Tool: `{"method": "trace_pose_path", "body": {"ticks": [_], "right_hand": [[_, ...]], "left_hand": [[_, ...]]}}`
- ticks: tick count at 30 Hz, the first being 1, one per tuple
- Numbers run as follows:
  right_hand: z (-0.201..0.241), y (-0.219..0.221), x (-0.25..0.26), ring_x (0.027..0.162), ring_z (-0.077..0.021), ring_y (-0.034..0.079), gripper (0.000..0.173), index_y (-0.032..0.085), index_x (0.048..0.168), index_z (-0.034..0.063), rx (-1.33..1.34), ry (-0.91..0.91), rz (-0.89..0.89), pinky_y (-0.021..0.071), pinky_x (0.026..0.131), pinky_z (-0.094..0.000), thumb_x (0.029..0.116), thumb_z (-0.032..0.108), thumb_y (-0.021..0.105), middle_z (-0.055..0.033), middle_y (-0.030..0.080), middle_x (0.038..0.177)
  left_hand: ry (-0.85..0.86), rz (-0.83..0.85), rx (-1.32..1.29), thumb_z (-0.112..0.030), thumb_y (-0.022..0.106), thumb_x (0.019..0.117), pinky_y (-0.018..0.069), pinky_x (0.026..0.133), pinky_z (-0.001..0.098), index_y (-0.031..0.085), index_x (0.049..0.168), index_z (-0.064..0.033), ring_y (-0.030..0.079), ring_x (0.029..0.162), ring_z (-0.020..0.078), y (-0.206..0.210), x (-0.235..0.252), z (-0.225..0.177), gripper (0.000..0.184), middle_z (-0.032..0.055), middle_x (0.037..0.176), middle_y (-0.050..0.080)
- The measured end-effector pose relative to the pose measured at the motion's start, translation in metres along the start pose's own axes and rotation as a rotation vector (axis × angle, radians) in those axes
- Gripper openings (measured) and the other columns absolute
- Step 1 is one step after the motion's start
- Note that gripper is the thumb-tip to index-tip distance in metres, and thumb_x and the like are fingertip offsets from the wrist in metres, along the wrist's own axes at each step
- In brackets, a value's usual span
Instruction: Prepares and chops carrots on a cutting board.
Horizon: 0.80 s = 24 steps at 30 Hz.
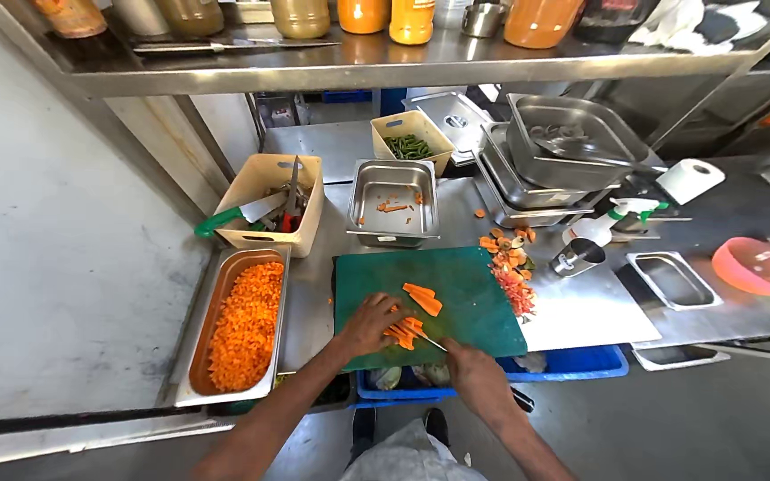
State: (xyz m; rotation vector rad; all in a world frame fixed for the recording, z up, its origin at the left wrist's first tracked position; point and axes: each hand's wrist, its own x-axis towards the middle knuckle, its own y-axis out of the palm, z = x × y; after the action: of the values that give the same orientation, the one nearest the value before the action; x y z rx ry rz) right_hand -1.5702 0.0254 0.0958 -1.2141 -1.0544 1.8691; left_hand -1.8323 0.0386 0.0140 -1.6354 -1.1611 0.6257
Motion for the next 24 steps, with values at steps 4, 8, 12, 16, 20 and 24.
{"method": "trace_pose_path", "body": {"ticks": [4, 8, 12, 16, 20, 24], "right_hand": [[-0.053, 0.023, 0.002, 0.099, -0.035, 0.072, 0.03, 0.065, 0.131, 0.0187, 0.179, 0.061, -0.127, 0.0569, 0.085, -0.057, 0.106, 0.028, 0.051, -0.0143, 0.074, 0.105], [-0.089, 0.047, -0.007, 0.084, -0.0312, 0.072, 0.025, 0.067, 0.123, 0.0138, 0.285, 0.08, -0.224, 0.0577, 0.077, -0.0542, 0.105, 0.026, 0.055, -0.0125, 0.072, 0.092], [-0.093, 0.057, -0.016, 0.083, -0.0294, 0.071, 0.026, 0.067, 0.125, 0.0158, 0.323, 0.09, -0.181, 0.0577, 0.077, -0.0544, 0.105, 0.028, 0.054, -0.0111, 0.073, 0.093], [-0.077, 0.064, -0.018, 0.087, -0.0324, 0.072, 0.029, 0.066, 0.127, 0.0174, 0.289, 0.117, -0.115, 0.0574, 0.079, -0.0554, 0.1055, 0.03, 0.052, -0.0126, 0.073, 0.094], [-0.045, 0.06, -0.012, 0.099, -0.037, 0.071, 0.032, 0.061, 0.132, 0.0156, 0.155, 0.189, -0.046, 0.0568, 0.084, -0.0554, 0.1077, 0.028, 0.045, -0.0171, 0.072, 0.104], [-0.008, 0.043, -0.001, 0.105, -0.0387, 0.07, 0.036, 0.057, 0.14, 0.0161, 0.103, 0.194, 0.05, 0.0566, 0.087, -0.0556, 0.107, 0.025, 0.045, -0.019, 0.071, 0.112]], "left_hand": [[-0.038, -0.053, -0.013, -0.048, 0.089, 0.0727, 0.0216, 0.126, 0.054, 0.037, 0.156, -0.0428, 0.019, 0.157, 0.0256, 0.004, -0.004, -0.002, 0.098, 0.0011, 0.17, 0.024], [0.072, 0.198, -0.033, -0.04, 0.072, 0.0918, 0.0105, 0.128, 0.0561, 0.033, 0.16, -0.0368, 0.014, 0.159, 0.022, 0.013, 0.003, -0.002, 0.079, -0.0026, 0.169, 0.028], [0.114, 0.224, -0.004, -0.046, 0.061, 0.0987, 0.02, 0.126, 0.0565, 0.05, 0.149, -0.0257, 0.037, 0.149, 0.0237, 0.022, 0.007, 0.003, 0.055, 0.0016, 0.152, 0.051], [-0.074, 0.098, -0.061, -0.051, 0.063, 0.0972, 0.042, 0.115, 0.0446, 0.065, 0.134, -0.018, 0.057, 0.129, 0.0243, 0.023, -0.001, -0.003, 0.049, 0.0066, 0.13, 0.066], [-0.413, -0.03, -0.077, -0.052, 0.066, 0.0938, 0.0507, 0.105, 0.0429, 0.068, 0.13, -0.0139, 0.063, 0.12, 0.0275, 0.032, -0.007, -0.035, 0.052, 0.0101, 0.124, 0.069], [-0.538, -0.023, -0.085, -0.052, 0.072, 0.0892, 0.0467, 0.11, 0.0442, 0.062, 0.14, -0.0198, 0.054, 0.132, 0.0282, 0.033, -0.005, -0.047, 0.061, 0.0081, 0.139, 0.061]]}}
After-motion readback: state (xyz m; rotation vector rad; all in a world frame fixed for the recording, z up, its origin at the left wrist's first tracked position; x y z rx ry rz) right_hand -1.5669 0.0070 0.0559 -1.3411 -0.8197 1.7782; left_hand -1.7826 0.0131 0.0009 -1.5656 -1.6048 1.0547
